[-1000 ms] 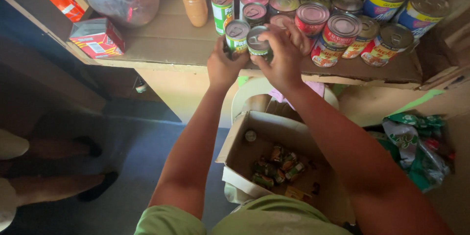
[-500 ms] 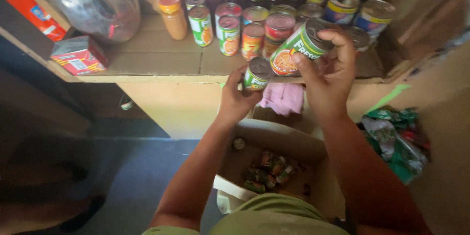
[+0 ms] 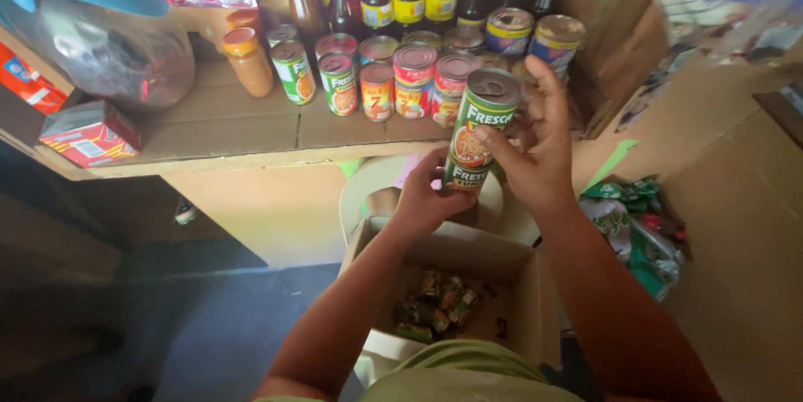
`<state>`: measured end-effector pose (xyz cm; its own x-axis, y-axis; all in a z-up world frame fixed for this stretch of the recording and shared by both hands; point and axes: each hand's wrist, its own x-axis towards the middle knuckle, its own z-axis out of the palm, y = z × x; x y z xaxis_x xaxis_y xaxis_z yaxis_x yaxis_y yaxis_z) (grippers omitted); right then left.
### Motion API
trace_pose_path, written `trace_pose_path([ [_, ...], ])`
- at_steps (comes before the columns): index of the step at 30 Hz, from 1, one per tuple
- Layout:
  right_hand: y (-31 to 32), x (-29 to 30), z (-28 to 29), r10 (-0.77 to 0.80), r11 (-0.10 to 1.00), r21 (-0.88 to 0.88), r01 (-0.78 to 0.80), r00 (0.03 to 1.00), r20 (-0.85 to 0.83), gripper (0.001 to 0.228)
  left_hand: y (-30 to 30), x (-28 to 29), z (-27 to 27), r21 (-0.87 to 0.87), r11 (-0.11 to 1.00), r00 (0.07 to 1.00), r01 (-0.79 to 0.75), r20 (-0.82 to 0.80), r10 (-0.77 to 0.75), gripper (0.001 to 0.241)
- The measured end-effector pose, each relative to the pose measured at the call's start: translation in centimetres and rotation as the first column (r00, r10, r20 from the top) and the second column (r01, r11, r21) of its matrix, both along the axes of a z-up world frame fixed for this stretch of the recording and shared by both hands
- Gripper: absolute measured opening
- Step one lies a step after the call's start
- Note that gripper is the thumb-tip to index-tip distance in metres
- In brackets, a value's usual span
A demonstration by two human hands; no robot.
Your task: The recorder organizes canned food products on a grocery store shelf, taking them from a cardboard box on the floor and neatly stacking them on the store display shelves.
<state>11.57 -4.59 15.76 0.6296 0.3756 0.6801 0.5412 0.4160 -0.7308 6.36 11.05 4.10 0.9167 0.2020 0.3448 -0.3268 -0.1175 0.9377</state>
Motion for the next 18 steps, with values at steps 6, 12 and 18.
trace_pose_path([
  [6, -2.3, 1.4, -2.0, 0.091, 0.996, 0.010, -0.091, 0.991, -0.100, 0.072, -2.1, -0.4, 3.5, -0.041, 0.999, 1.000, 0.008, -0.008, -0.009, 0.073],
  [12, -4.9, 1.1, 1.0, 0.028, 0.999, -0.034, -0.032, 0.996, -0.088, 0.061, -4.3, -1.3, 8.8, -0.026, 0.998, 0.985, 0.058, 0.163, -0.053, 0.070],
  [18, -7.5, 1.4, 9.7, 0.065, 0.998, 0.027, -0.064, 0.997, -0.038, 0.059, -6.2, -2.2, 19.3, 0.028, 0.990, 0.957, 0.140, 0.252, -0.142, 0.064],
])
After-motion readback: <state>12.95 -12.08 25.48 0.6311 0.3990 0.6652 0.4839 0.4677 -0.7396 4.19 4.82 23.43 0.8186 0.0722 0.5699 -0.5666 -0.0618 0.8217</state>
